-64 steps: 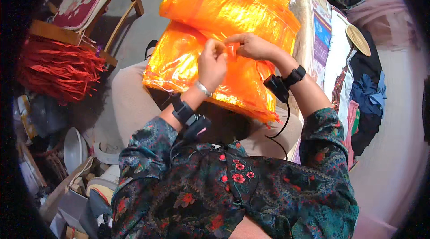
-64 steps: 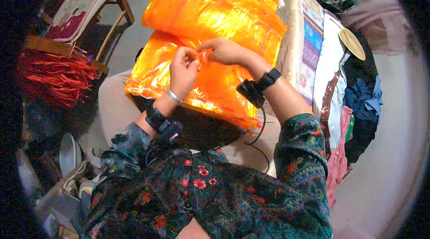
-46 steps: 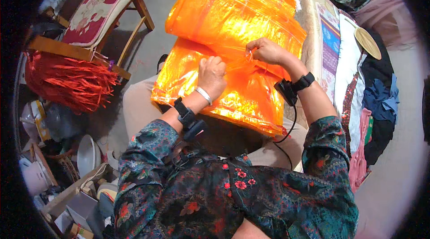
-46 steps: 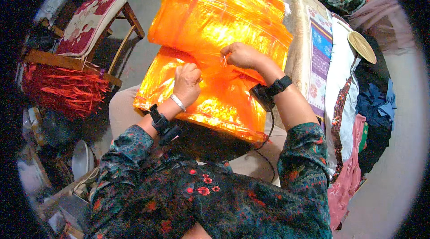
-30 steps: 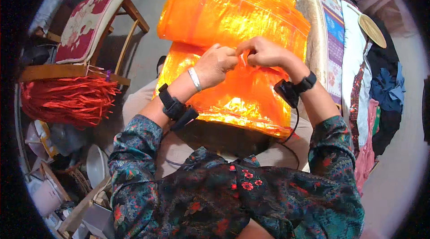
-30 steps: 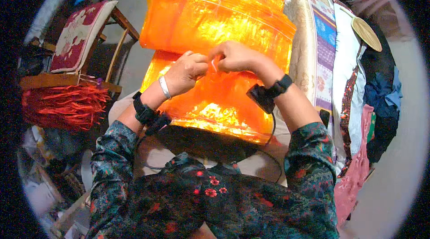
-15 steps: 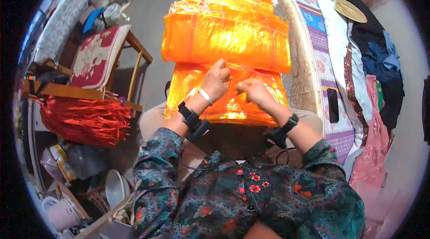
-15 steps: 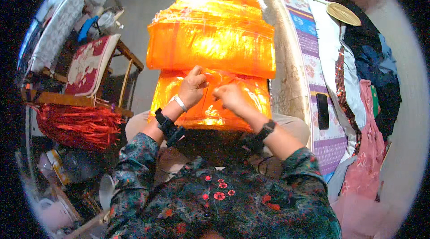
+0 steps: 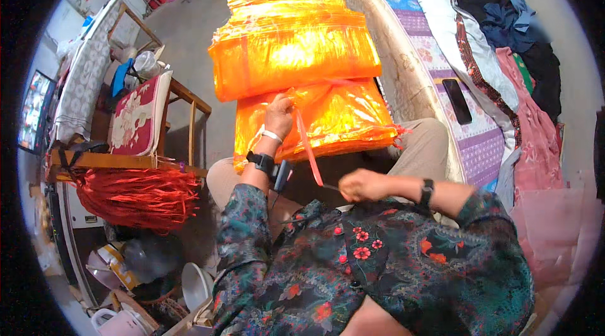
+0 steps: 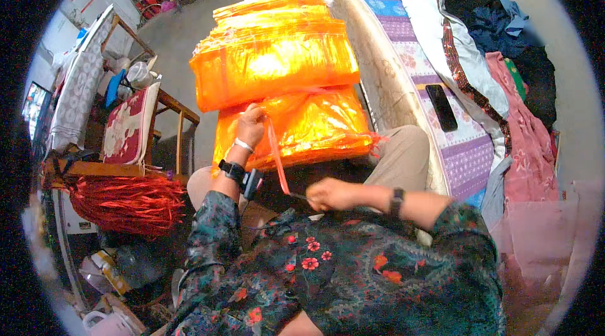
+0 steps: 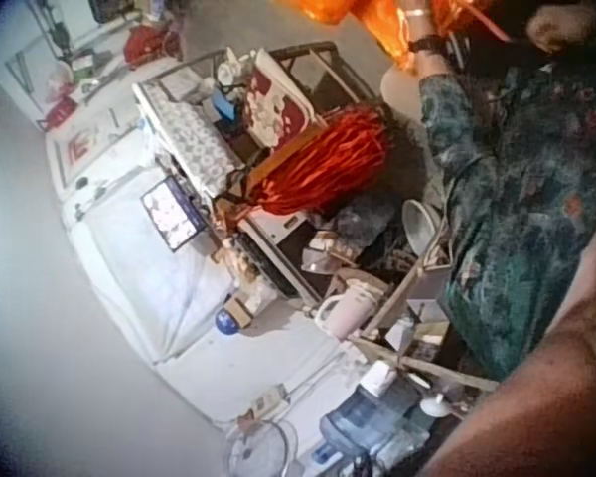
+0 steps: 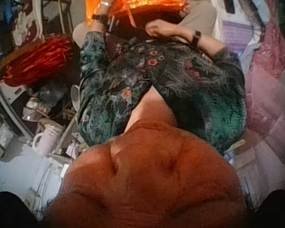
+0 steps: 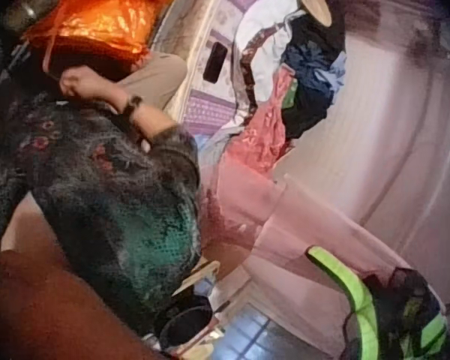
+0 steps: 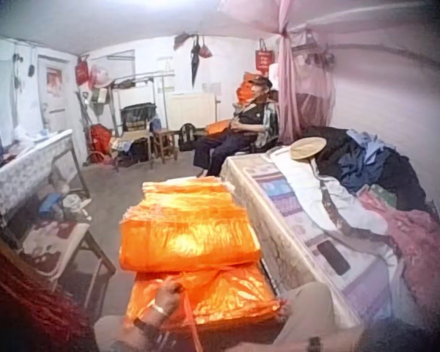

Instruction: Tying together stacks of orange plastic sheets with red plastic string.

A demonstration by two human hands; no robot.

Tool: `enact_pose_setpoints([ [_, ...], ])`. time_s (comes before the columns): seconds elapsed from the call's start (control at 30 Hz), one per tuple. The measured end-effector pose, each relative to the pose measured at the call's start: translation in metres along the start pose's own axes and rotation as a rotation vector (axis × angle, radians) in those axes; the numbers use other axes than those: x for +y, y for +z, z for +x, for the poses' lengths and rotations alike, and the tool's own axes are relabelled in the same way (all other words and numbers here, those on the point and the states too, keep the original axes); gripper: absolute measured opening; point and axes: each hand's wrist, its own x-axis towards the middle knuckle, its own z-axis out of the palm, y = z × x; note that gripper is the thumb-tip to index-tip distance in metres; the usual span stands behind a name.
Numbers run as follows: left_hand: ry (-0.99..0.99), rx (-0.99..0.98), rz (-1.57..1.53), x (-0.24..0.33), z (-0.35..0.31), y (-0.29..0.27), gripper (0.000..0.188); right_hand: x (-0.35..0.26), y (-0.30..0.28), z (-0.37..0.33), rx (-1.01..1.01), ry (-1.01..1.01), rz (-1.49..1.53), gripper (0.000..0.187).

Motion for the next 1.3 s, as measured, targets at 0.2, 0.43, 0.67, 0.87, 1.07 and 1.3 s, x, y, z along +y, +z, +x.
enact_pose_setpoints([
  [0.2,0.308,0.089,0.313,0.019,0.001,-0.011,0.007,-0.009,-0.036,0.007,0.408,-0.325,-0.505,0.005],
  [0.43,-0.186,-0.599,0.723,0.042,0.038,0.034,0.029,-0.020,-0.066,0.072,0.685,-0.487,0.195,0.016],
  [0.67,-0.384,-0.500,0.454,0.029,0.008,0.044,0.018,-0.108,-0.029,-0.010,0.390,-0.661,0.716,0.015],
  [0.87,0.038,-0.157,0.294,0.081,0.007,0.061,0.017,-0.070,-0.123,-0.045,1.181,-0.864,0.011,0.013],
  [1.07,-0.450,-0.638,-0.956,0.122,-0.008,0.017,0.031,0.081,-0.262,-0.134,1.764,-0.098,-0.341,0.015],
  [1.3,-0.734,-0.124,-0.812,0.122,-0.036,0.004,0.027,0.065,-0.152,-0.041,1.002,-0.289,0.518,0.012],
])
